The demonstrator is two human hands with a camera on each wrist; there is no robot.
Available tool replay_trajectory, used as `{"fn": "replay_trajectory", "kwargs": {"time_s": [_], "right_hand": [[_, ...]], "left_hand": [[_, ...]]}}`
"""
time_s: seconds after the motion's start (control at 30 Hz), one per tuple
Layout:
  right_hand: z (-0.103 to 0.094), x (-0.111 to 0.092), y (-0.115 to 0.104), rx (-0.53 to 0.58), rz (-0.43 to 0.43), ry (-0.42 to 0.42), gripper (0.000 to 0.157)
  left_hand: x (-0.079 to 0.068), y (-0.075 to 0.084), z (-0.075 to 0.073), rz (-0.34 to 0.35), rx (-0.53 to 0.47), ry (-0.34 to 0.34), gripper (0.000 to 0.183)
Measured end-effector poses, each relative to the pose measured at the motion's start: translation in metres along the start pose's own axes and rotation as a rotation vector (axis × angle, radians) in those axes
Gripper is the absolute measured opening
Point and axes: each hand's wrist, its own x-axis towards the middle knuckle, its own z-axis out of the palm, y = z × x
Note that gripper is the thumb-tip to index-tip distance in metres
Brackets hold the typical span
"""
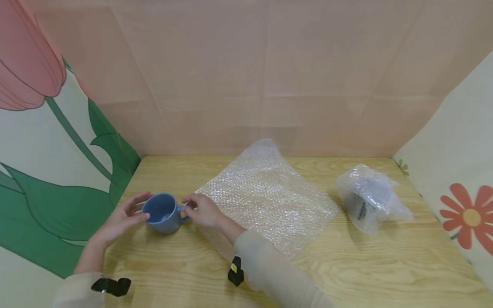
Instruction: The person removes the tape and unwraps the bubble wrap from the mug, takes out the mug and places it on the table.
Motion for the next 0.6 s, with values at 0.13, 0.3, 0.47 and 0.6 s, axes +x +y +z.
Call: {"fn": "replay_trajectory", "kwargs": {"time_s": [0.13,0.3,0.47,0.6], "right_hand": [[-0.004,-0.001,0.000,-0.007,-0.012,-0.008,0.026],[-0.010,-0.001,0.000,-0.028,-0.035,-0.020,0.027],[-0.018,-0.001,-0.001,-0.068,-0.053,-0.038,0.027],[-0.027,-0.001,-0.005,-0.092,-0.064,-0.052,0.027]], "left_hand": [[0.001,0.003,-0.002,0.023,-0.010,0.019,0.057],[0.005,0.010,-0.003,0.027,-0.008,0.063,0.054],[0.012,0.018,0.000,-0.008,0.064,0.112,0.053],[0.019,0.024,0.004,-0.030,0.109,0.126,0.053]]}}
